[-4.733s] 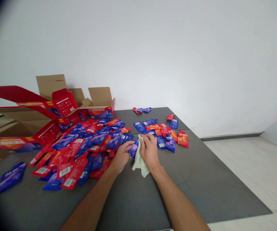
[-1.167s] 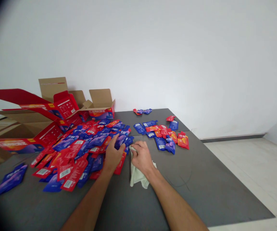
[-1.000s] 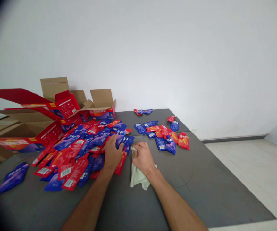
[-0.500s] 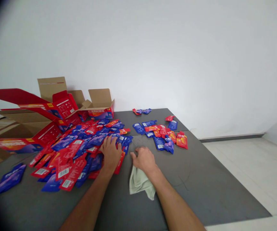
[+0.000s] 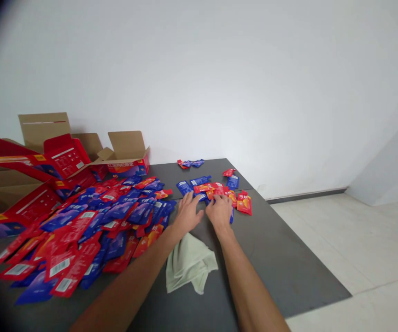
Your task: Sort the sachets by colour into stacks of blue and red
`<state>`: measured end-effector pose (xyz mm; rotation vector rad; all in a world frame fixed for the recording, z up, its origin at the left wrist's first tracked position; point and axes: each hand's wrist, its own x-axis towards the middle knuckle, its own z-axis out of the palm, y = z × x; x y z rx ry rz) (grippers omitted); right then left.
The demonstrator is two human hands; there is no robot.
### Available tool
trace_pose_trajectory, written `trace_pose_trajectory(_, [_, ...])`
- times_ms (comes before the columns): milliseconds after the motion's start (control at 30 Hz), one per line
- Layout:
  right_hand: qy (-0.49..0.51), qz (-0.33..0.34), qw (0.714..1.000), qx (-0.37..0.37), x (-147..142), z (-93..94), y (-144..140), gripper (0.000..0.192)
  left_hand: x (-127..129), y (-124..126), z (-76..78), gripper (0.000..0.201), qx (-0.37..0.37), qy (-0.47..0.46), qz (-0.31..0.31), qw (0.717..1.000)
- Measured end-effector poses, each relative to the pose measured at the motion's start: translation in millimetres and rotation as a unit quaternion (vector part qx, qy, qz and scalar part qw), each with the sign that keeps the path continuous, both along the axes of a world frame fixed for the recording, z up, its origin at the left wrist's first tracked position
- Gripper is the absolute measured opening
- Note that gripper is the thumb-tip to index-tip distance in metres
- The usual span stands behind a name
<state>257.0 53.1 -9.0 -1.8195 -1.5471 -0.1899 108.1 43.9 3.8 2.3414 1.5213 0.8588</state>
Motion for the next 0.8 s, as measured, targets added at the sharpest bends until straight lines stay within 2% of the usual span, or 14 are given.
trace_pose_trajectory(100, [0.0,-0.041,0.999,0.003,20,-1.7,13,0.033,23,28,0.2,0.087,-0.06,0.01,-0.048,0.997])
trace_pose_trajectory(200, [-0.006,-0.063,0.998,-0.012,50,-3.6,27,0.041,34,57,0.0,0.112,-0.104,0.033,-0.054,0.993])
trace_pose_trajectory(267, [0.007,-0.076,0.993,-0.089,71,-5.4,36,0.048,36,74,-1.3,0.118,-0.133,0.066,-0.049,0.988])
trace_pose_trajectory(400, [0.034,-0.09,0.959,-0.265,97,-11.6,48,0.059,35,97,-9.2,0.121,-0.224,0.132,-0.051,0.964])
trace_pose_trajectory(467, [0.027,-0.075,0.951,-0.3,98,-15.3,50,0.058,35,102,-13.9,0.119,-0.242,0.146,-0.06,0.957])
trace_pose_trajectory(567, [-0.006,-0.043,0.952,-0.304,89,-19.1,47,0.055,33,102,-17.1,0.113,-0.233,0.153,-0.086,0.956])
trace_pose_trajectory(800, [-0.042,0.003,0.954,-0.295,63,-19.5,26,0.055,18,76,-13.9,0.107,-0.199,0.144,-0.128,0.961])
